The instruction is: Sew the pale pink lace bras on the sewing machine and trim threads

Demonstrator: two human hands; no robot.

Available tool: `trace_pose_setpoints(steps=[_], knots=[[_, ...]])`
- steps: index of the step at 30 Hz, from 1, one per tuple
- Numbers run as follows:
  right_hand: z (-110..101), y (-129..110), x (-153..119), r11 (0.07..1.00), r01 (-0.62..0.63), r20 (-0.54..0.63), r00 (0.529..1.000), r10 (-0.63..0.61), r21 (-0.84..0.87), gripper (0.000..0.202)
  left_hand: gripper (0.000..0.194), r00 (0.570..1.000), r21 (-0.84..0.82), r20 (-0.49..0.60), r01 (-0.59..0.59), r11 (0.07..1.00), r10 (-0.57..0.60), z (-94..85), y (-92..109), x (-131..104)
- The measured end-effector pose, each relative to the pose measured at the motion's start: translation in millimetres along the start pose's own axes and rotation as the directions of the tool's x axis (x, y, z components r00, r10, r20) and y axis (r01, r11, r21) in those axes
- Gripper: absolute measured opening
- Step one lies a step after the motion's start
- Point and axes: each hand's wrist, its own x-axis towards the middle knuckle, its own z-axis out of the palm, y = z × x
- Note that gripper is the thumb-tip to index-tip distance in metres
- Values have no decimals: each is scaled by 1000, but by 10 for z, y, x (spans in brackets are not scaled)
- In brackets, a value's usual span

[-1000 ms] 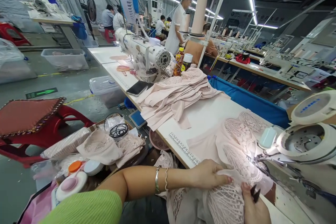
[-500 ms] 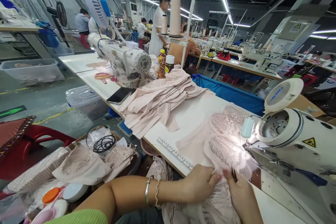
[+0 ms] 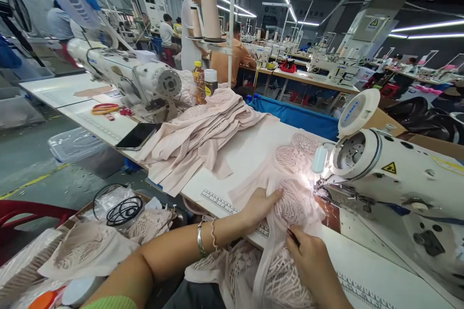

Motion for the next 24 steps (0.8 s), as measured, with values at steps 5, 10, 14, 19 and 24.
trace_pose_setpoints(steps=[5, 10, 14, 19, 24], knots=[[-46, -304, 5, 868, -87, 121, 979, 166, -489, 21, 56, 997, 97, 76, -41, 994, 34, -56, 10, 122], [-163, -358, -15, 864, -89, 180, 963, 201, -495, 20, 48, 977, 276, 75, -212, 937, 199, -430, 349, 635], [-211, -208, -110, 841, -175, 138, 950, 281, -512, 25, 63, 808, 817, -65, -294, 496, 586, -735, 520, 867], [-520, -165, -66, 889, -39, 255, 951, 173, -455, 25, 21, 455, 536, 769, -842, -65, 448, -436, 272, 544], [-1203, -32, 80, 944, 118, 407, 913, 19, -308, 23, 45, 248, 239, 968, -958, -160, -38, 161, -73, 367]])
